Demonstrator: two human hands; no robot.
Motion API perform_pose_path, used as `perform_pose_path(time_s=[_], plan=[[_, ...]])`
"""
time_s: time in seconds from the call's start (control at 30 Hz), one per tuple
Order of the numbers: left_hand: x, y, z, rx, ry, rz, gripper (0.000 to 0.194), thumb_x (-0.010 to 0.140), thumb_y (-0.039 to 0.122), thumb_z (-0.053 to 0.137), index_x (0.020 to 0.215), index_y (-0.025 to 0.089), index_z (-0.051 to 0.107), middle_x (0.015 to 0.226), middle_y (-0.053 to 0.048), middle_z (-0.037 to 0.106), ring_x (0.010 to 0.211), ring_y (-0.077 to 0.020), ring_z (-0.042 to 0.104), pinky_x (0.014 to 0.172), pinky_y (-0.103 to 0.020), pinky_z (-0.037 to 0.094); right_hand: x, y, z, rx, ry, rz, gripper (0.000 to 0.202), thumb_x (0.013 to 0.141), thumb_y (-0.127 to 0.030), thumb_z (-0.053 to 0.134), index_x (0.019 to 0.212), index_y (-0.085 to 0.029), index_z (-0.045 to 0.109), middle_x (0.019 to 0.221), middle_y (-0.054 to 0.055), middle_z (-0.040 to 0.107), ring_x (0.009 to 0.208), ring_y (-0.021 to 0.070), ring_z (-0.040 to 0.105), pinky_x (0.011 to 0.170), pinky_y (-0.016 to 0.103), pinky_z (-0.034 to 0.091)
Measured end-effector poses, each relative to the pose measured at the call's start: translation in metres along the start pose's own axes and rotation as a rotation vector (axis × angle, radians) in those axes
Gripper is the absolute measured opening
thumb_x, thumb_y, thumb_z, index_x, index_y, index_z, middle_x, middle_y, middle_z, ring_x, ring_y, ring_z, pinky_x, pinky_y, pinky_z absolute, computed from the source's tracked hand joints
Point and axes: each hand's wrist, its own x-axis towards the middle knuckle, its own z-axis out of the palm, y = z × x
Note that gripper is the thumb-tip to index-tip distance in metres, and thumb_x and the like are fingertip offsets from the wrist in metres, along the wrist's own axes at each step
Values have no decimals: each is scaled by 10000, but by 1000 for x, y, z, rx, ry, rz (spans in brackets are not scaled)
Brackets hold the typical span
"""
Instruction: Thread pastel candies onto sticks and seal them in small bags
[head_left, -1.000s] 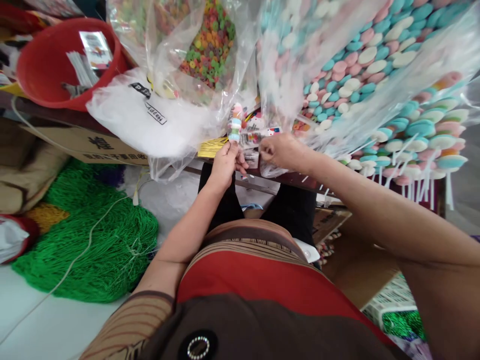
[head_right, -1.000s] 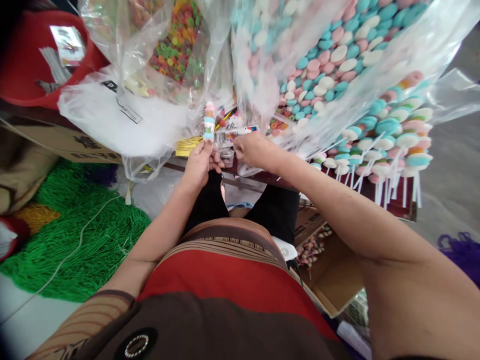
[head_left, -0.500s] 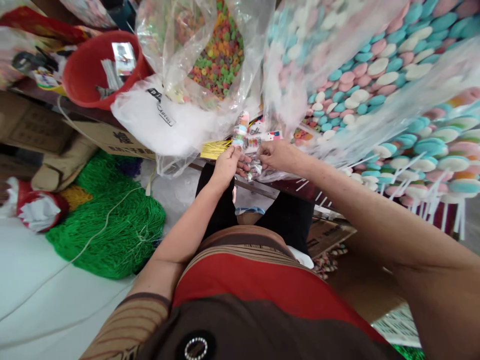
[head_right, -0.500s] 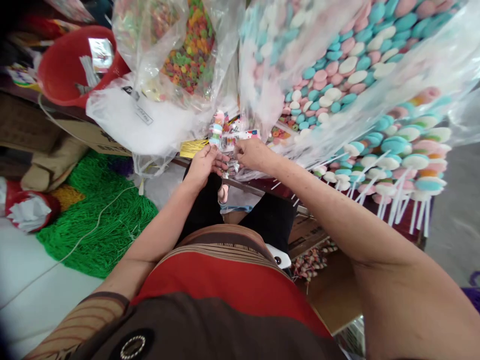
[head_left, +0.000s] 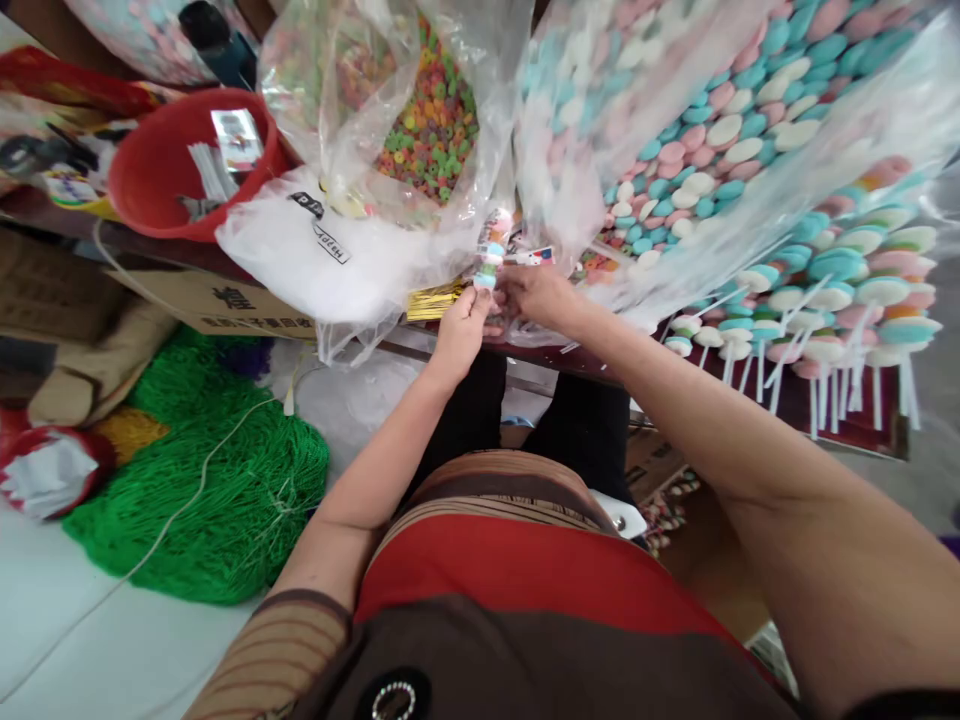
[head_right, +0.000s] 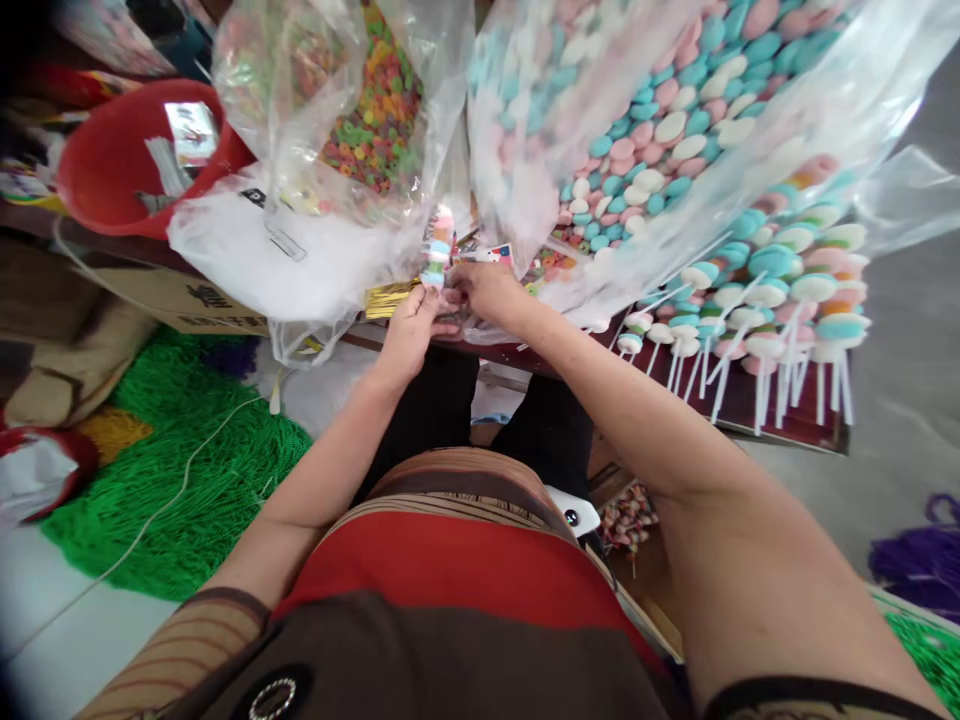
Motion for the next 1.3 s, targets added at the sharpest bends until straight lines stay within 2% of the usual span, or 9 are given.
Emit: perform_pose_path(time_s=[0.07, 0.17, 0.3, 0.4, 0.5, 0.7, 0.9, 1.07, 1.3], plan=[[12, -3, -4, 26, -12, -23, 200, 990, 375, 584, 950, 184, 629, 939, -48, 728, 885, -141, 713, 648, -189, 579, -10, 1, -6, 90, 45, 64, 273, 844, -105, 498, 974, -183, 726, 720, 15, 734, 666, 183, 670, 699, 305, 524], [27, -10, -11, 20, -52, -38, 230, 991, 401, 581, 973, 181, 647, 946, -57, 723, 915, -154, 721, 680, -201, 593, -34, 2, -14, -4, 51, 90, 331, 787, -65, 464, 985, -171, 706, 688, 25, 731, 694, 202, 688, 770, 335, 539], [33, -21, -16, 15, -97, 14, 346, 985, 502, 564, 996, 173, 669, 950, -80, 727, 957, -192, 727, 729, -255, 620, -54, 3, -16, -212, 73, 80, 320, 814, -106, 466, 1012, -168, 709, 882, 78, 787, 820, 229, 714, 817, 341, 526], [33, -25, -18, 24, -125, 32, 379, 973, 538, 572, 1013, 177, 681, 903, -64, 714, 914, -177, 720, 721, -248, 621, -51, 1, -13, -372, 44, 83, 316, 896, -152, 447, 1038, -164, 729, 1046, 124, 786, 959, 252, 714, 840, 342, 510], [33, -26, -19, 14, -151, 25, 359, 984, 522, 563, 1011, 186, 686, 850, -36, 681, 833, -139, 707, 693, -211, 610, -43, -12, -8, -617, -61, 132, 349, 976, -206, 414, 1099, -172, 739, 1137, 154, 757, 962, 275, 704, 752, 352, 477], [34, -27, -19, 0, -177, 19, 314, 1001, 464, 549, 1004, 190, 703, 840, -34, 689, 796, -138, 705, 686, -212, 612, -29, -44, 3, -929, -239, 135, 417, 981, -78, 323, 1132, -75, 712, 1040, 233, 732, 864, 291, 683, 643, 357, 362], [33, -25, -16, -5, -159, -20, 267, 1006, 398, 559, 1013, 175, 706, 857, -31, 719, 698, -109, 692, 637, -197, 593, -20, -29, -3, -970, -259, 71, 373, 977, -136, 373, 1132, -91, 709, 1018, 212, 736, 787, 264, 647, 627, 341, 308], [34, -22, -15, -44, -157, -36, 272, 1011, 401, 551, 1049, 173, 696, 868, -32, 741, 749, -112, 715, 640, -181, 602, -31, -7, -18, -880, -120, 55, 326, 920, -190, 447, 1039, -158, 749, 971, 137, 767, 779, 237, 652, 631, 326, 324], [35, -20, -14, -14, -138, -36, 251, 1012, 392, 551, 1003, 172, 672, 971, -56, 762, 883, -133, 734, 631, -172, 593, -43, 13, -22, -716, 31, 93, 291, 867, -206, 493, 946, -167, 770, 897, 118, 788, 816, 245, 672, 722, 330, 414]])
